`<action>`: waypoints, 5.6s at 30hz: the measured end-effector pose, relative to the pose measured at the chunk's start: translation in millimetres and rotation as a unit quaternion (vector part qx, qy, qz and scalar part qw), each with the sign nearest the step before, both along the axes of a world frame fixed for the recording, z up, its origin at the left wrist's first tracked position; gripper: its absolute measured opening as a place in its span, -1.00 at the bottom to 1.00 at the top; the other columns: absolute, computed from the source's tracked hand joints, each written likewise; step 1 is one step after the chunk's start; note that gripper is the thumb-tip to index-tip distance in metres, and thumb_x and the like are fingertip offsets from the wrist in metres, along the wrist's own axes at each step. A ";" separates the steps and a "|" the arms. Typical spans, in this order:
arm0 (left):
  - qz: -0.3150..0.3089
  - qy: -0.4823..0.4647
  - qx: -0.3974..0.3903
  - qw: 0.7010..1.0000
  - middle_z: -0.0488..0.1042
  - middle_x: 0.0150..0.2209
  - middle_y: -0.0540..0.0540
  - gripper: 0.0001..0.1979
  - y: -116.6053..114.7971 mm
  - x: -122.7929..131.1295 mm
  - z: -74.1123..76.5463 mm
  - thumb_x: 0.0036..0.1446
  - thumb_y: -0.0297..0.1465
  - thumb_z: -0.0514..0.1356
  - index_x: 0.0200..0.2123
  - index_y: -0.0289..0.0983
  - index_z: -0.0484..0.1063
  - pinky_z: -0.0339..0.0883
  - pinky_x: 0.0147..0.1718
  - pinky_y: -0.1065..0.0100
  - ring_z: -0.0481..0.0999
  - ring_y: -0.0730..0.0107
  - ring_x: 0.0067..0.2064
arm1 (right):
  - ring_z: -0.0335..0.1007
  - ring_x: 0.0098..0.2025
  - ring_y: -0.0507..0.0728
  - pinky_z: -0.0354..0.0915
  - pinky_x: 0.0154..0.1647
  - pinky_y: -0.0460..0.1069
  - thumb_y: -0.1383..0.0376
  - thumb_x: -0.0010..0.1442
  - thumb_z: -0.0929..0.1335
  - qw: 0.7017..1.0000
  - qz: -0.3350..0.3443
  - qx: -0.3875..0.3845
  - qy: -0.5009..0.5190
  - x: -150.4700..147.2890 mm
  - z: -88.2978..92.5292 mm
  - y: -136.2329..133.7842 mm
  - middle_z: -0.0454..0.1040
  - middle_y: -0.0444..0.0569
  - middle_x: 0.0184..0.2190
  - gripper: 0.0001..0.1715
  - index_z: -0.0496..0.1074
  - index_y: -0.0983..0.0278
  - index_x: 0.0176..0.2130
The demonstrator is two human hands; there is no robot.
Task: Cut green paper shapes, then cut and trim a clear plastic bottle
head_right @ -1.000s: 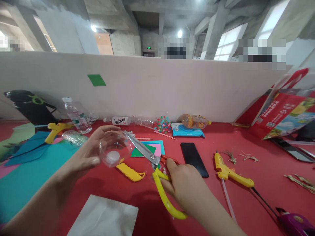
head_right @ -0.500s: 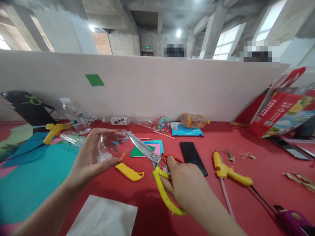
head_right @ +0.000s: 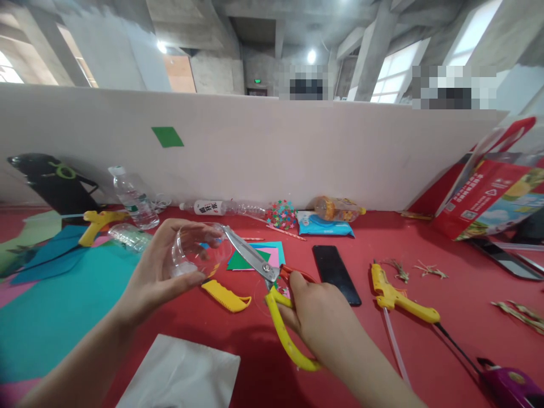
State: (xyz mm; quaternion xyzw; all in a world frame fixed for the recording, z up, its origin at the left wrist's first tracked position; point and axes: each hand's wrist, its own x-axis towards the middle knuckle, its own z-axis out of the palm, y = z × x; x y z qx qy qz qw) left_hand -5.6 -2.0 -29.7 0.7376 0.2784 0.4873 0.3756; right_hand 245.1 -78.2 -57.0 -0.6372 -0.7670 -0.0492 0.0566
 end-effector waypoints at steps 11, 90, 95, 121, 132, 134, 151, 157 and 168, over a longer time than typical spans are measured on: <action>-0.061 0.021 -0.040 0.997 0.44 -0.03 -0.15 -0.49 3.4 -6.3 3.0 0.00 -0.20 0.37 -0.03 -0.18 0.27 0.31 -0.12 0.16 0.44 0.09 -0.02 | 0.43 -0.73 0.30 -0.37 -0.60 -0.05 0.19 0.22 0.34 0.985 0.058 0.153 -0.046 11.6 -3.5 0.2 0.45 -0.06 -0.74 -0.79 0.32 0.28 -0.36; -0.201 -0.143 -0.251 0.936 0.55 -0.18 -0.18 -0.55 7.8 -3.0 -3.3 0.18 -0.09 0.09 -0.01 -0.21 0.52 0.44 -0.30 0.28 0.51 0.25 -0.27 | 0.36 -0.68 0.18 -0.23 -0.62 -0.06 0.10 0.33 0.21 0.997 0.039 0.062 0.024 15.3 7.4 -6.7 0.42 -0.13 -0.68 -0.73 0.25 0.20 -0.32; -0.182 -0.112 -0.222 0.951 0.55 -0.18 -0.16 -0.54 6.8 -1.3 -1.8 0.13 -0.05 0.15 -0.01 -0.17 0.51 0.43 -0.33 0.28 0.53 0.25 -0.30 | 0.39 -0.69 0.21 -0.27 -0.62 -0.06 0.12 0.32 0.22 0.995 0.040 0.088 0.006 14.4 5.4 -6.1 0.41 -0.13 -0.71 -0.75 0.24 0.20 -0.34; -0.242 -0.141 -0.230 0.932 0.58 -0.21 -0.13 -0.54 9.7 -10.8 1.4 0.16 -0.10 0.14 -0.02 -0.27 0.55 0.37 -0.37 0.41 0.53 0.36 -0.34 | 0.40 -0.72 0.23 -0.24 -0.61 -0.05 0.19 0.25 0.25 0.985 0.084 0.143 -0.040 12.8 -6.4 -0.7 0.40 -0.12 -0.73 -0.76 0.12 0.16 -0.42; -0.315 -0.116 -0.304 0.892 0.59 -0.33 -0.19 -0.46 13.6 -13.4 -0.6 0.11 -0.02 0.09 -0.06 -0.31 0.49 0.35 -0.46 0.36 0.54 0.28 -0.42 | 0.39 -0.72 0.19 -0.27 -0.57 -0.04 0.25 0.13 0.30 0.980 0.109 0.160 -0.048 16.8 -0.3 -1.4 0.40 -0.15 -0.73 -0.88 0.23 0.22 -0.38; -0.315 -0.122 -0.312 0.888 0.59 -0.33 -0.19 -0.46 12.9 -13.2 -1.4 0.09 -0.02 0.10 -0.08 -0.32 0.48 0.35 -0.45 0.37 0.53 0.29 -0.43 | 0.39 -0.71 0.18 -0.27 -0.57 -0.05 0.24 0.12 0.33 0.980 0.111 0.156 -0.050 17.1 -2.0 -0.3 0.42 -0.14 -0.72 -0.85 0.23 0.22 -0.38; -0.334 -0.105 -0.370 0.861 0.61 -0.38 -0.17 -0.49 8.0 -10.9 -1.8 0.12 -0.02 0.11 -0.22 -0.36 0.57 0.38 -0.42 0.44 0.52 0.38 -0.44 | 0.36 -0.71 0.15 -0.26 -0.56 -0.05 0.27 0.11 0.30 0.977 0.121 0.160 -0.068 18.3 -1.3 0.0 0.39 -0.16 -0.72 -0.89 0.23 0.22 -0.38; -0.324 -0.104 -0.352 0.872 0.61 -0.37 -0.22 -0.49 7.1 -10.9 -4.9 0.14 -0.06 0.09 -0.21 -0.38 0.59 0.35 -0.46 0.40 0.54 0.30 -0.43 | 0.36 -0.71 0.15 -0.27 -0.56 -0.05 0.15 0.18 0.33 0.978 0.126 0.154 -0.070 21.7 -10.0 2.8 0.40 -0.15 -0.72 -0.75 0.18 0.19 -0.40; -0.396 -0.122 -0.330 0.848 0.47 -0.10 -0.19 -0.30 13.5 -5.5 -20.1 -0.24 -0.03 0.43 -0.03 -0.22 0.44 0.37 -0.38 0.37 0.50 0.23 -0.22 | 0.38 -0.71 0.21 -0.22 -0.59 -0.04 0.23 0.26 0.19 0.987 0.076 0.138 -0.014 21.6 2.6 1.5 0.41 -0.12 -0.72 -0.85 0.19 0.18 -0.37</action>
